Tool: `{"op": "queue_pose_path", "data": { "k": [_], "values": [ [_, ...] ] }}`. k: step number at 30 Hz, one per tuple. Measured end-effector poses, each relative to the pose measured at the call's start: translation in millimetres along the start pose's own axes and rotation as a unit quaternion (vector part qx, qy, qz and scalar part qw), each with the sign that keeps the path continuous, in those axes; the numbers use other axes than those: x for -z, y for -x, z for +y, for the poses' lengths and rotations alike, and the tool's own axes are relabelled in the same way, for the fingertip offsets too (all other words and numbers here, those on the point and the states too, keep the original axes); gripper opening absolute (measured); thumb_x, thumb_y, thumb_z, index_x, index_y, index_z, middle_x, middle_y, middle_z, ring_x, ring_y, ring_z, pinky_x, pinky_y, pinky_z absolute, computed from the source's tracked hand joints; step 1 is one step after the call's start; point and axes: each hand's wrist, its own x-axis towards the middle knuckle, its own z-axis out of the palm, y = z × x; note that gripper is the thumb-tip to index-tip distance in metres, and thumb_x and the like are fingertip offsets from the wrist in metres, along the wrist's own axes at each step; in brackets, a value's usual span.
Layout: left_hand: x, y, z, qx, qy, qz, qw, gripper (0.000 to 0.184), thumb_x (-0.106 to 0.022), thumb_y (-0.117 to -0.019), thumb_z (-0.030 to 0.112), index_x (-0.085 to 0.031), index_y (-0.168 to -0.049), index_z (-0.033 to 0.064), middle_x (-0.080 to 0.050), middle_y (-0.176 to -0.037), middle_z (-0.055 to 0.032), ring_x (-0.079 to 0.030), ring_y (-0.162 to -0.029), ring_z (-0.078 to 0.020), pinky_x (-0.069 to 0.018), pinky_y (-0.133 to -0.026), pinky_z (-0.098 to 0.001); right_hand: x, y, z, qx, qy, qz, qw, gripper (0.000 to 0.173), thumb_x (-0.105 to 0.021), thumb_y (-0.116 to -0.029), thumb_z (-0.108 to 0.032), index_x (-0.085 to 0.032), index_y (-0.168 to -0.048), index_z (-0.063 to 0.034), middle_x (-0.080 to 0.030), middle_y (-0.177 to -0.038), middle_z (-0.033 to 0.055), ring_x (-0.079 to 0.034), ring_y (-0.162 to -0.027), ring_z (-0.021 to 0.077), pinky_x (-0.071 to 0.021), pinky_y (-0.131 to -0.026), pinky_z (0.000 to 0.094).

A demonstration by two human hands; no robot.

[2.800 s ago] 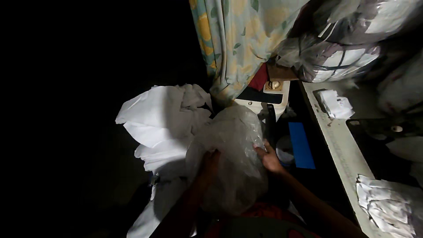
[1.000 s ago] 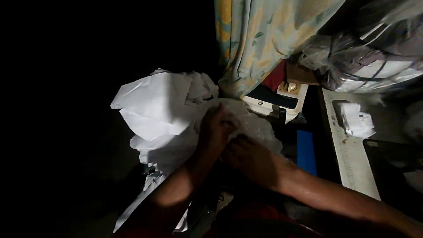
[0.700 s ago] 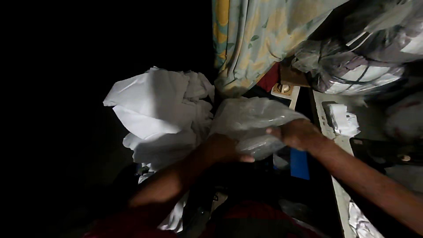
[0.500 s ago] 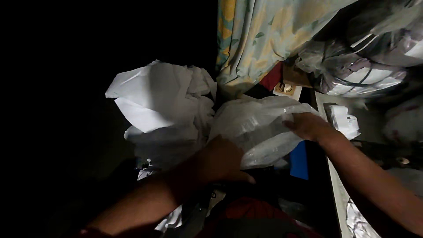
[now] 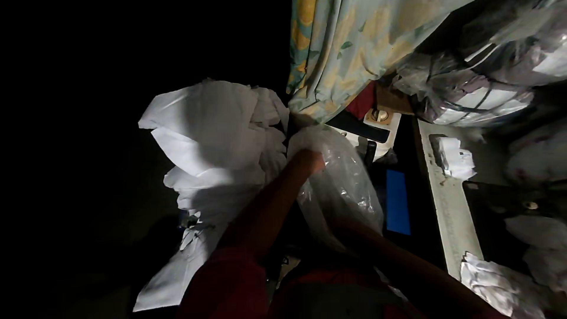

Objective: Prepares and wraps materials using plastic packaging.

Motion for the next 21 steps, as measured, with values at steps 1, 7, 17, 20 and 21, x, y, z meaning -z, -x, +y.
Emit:
{"op": "queue_pose_path", "data": {
  "k": [1, 7, 17, 20, 21],
  "values": [
    [1, -9, 0, 0.004, -0.001, 0.012, 1.000, 0.036, -0.050, -0.1072, 0.021, -0.068, -0.116, -0.0089, -0.065, -0.125, -0.0278, -0.060, -0.124, -0.0416, -0.0458, -0.104, -0.0585, 2, 15, -3, -0.010, -0.041, -0.020, 0.999, 0.048, -0.043, -0.1099, -0.018, -0.041, -0.152, 0.0035, -0.047, -0.151, 0.0279, -0.045, -0.141, 0.0418, -0.0350, -0.117, 0.0551],
    [-16, -31, 22, 0.009, 0.003, 0.069, 0.998, 0.036, -0.053, -0.1057, 0.023, -0.069, -0.113, -0.0079, -0.067, -0.121, -0.0266, -0.062, -0.120, -0.0422, -0.0482, -0.100, -0.0588, 31, -4, -19, -0.033, 0.015, 0.075, 0.997, 0.044, -0.046, -0.1063, -0.013, -0.048, -0.148, 0.0003, -0.053, -0.144, 0.0274, -0.053, -0.133, 0.0433, -0.0441, -0.109, 0.0571],
    [-54, -31, -43, 0.119, 0.169, -0.011, 0.978, 0.051, -0.054, -0.1051, 0.039, -0.059, -0.137, 0.0003, -0.060, -0.137, -0.0240, -0.057, -0.129, -0.0390, -0.0430, -0.106, -0.0598, 49, 2, 102, -0.068, 0.098, 0.272, 0.955, 0.027, -0.057, -0.1038, -0.011, -0.068, -0.127, -0.0014, -0.070, -0.118, 0.0235, -0.067, -0.111, 0.0415, -0.0525, -0.096, 0.0591],
    [-52, -29, -41, 0.106, 0.176, -0.021, 0.978, 0.051, -0.048, -0.1078, 0.042, -0.062, -0.131, -0.0011, -0.062, -0.132, -0.0248, -0.060, -0.124, -0.0391, -0.0453, -0.102, -0.0603, 70, -2, 69, -0.119, 0.090, 0.196, 0.969, 0.036, -0.045, -0.1094, -0.015, -0.059, -0.139, -0.0002, -0.060, -0.137, 0.0270, -0.056, -0.131, 0.0439, -0.0426, -0.109, 0.0603],
    [-49, -29, -34, 0.112, 0.183, -0.011, 0.977, 0.055, -0.046, -0.1081, 0.046, -0.063, -0.131, -0.0012, -0.063, -0.132, -0.0248, -0.060, -0.125, -0.0393, -0.0449, -0.103, -0.0608, 79, 0, 54, -0.119, 0.076, 0.137, 0.980, 0.041, -0.042, -0.1095, -0.011, -0.051, -0.149, -0.0051, -0.054, -0.145, 0.0280, -0.050, -0.137, 0.0459, -0.0377, -0.112, 0.0622]
  ]
}}
